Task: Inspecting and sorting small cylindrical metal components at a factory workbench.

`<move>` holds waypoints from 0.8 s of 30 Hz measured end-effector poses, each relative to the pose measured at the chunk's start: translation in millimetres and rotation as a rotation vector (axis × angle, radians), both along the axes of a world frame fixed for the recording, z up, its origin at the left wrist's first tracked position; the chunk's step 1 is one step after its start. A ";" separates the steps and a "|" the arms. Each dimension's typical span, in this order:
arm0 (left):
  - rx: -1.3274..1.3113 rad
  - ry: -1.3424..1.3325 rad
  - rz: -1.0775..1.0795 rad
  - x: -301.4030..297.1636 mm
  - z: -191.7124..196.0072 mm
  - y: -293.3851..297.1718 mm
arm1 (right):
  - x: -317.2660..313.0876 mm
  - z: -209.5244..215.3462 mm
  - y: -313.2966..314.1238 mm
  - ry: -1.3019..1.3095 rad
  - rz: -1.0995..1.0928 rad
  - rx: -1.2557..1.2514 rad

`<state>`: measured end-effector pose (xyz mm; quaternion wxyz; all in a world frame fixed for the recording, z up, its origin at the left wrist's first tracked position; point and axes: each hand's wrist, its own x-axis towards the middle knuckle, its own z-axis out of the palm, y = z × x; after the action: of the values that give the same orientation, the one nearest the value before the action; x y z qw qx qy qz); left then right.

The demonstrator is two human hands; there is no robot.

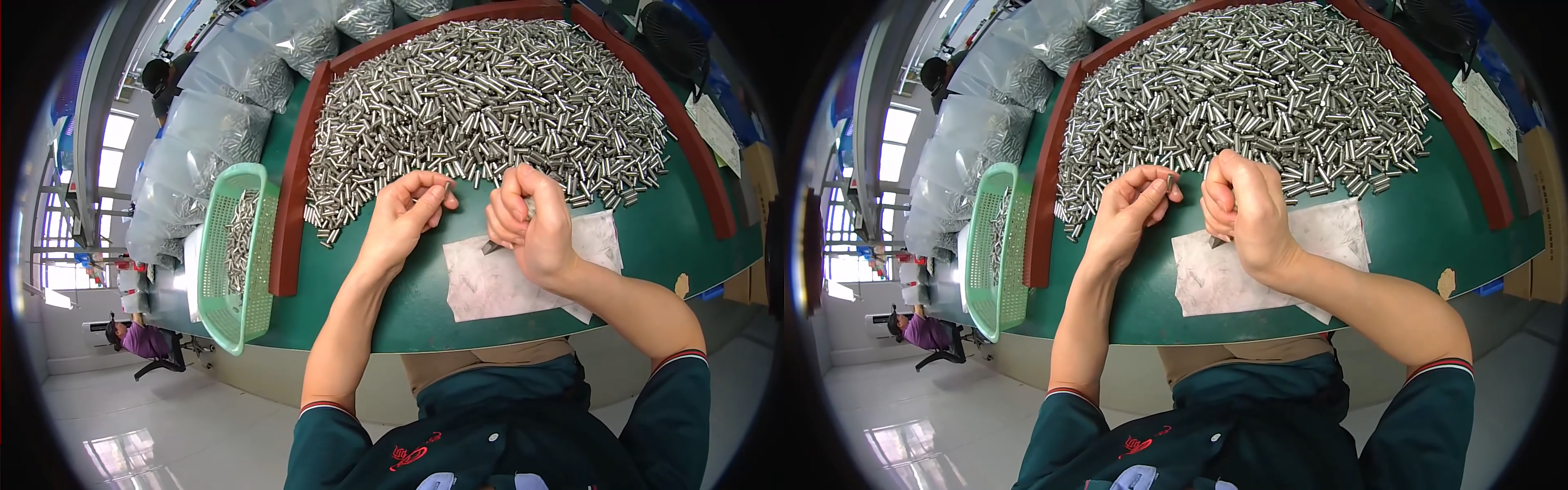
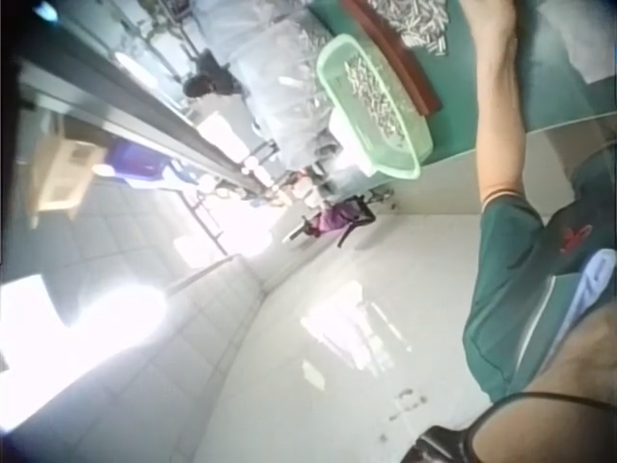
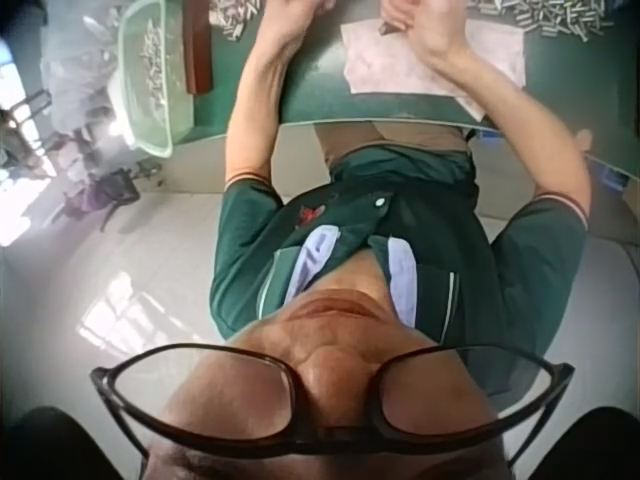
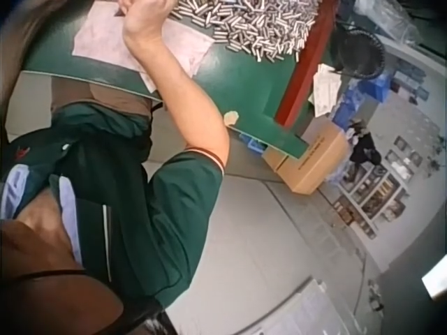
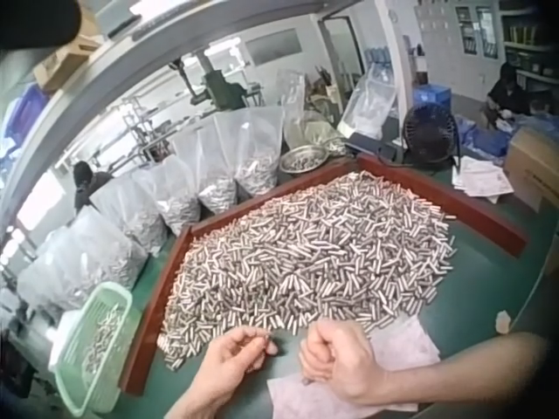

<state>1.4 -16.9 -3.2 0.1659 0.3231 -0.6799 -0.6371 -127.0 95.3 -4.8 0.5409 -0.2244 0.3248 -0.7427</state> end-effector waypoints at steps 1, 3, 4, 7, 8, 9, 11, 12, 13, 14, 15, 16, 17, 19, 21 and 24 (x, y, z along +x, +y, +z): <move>0.187 0.101 -0.003 1.9 -0.8 -1.9 | 0.0 -0.2 0.1 -0.014 -0.003 -0.016; 0.467 0.215 -0.006 3.9 -1.5 -5.8 | -0.2 -0.9 0.3 -0.014 -0.004 -0.016; 0.467 0.217 -0.007 3.5 -1.6 -6.5 | -0.5 -0.9 0.4 -0.014 -0.007 -0.014; 0.572 0.250 0.014 4.2 -1.4 -7.8 | -0.3 -0.4 0.1 -0.015 -0.015 -0.013; 0.587 0.255 0.015 4.6 -1.1 -8.3 | -0.1 -0.2 -0.3 -0.015 -0.013 -0.013; 0.603 0.260 0.015 4.9 -0.9 -8.4 | -0.1 0.1 -0.5 -0.021 -0.011 -0.012; 0.602 0.257 0.025 5.1 -0.7 -8.3 | 0.2 0.4 -0.4 -0.026 -0.007 -0.011; 0.602 0.252 0.032 4.5 -0.9 -8.3 | 0.0 0.1 -0.4 -0.027 -0.010 -0.007; 0.603 0.252 0.031 3.6 0.2 -7.5 | -0.4 -0.2 -0.3 -0.027 -0.013 -0.003; 0.601 0.275 0.097 2.3 2.2 -6.1 | -0.8 -0.8 -0.4 -0.027 -0.014 -0.002; 0.598 0.297 0.162 2.1 3.8 -5.0 | -0.6 -0.8 -0.4 -0.021 -0.014 -0.006; 0.514 0.324 0.145 3.3 -0.1 -7.3 | -0.4 -0.7 -0.3 -0.015 -0.014 -0.009; 0.403 0.260 0.128 4.8 -2.8 -11.8 | -0.3 -0.2 0.0 -0.014 -0.015 -0.009; 0.009 0.068 0.170 2.6 -3.3 -12.0 | 0.4 0.9 -0.1 0.024 0.000 0.020; -0.505 -0.131 0.189 -5.4 -7.9 -9.8 | 0.8 0.7 -0.5 0.024 -0.001 0.018; -0.836 -0.317 0.145 -11.0 -7.5 -3.0 | 0.6 0.7 -0.7 0.028 0.001 0.016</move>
<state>-9.6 -19.9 -10.8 0.2203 0.3686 -0.8714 -0.2373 -126.4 94.6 -4.2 0.5385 -0.2305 0.3379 -0.7367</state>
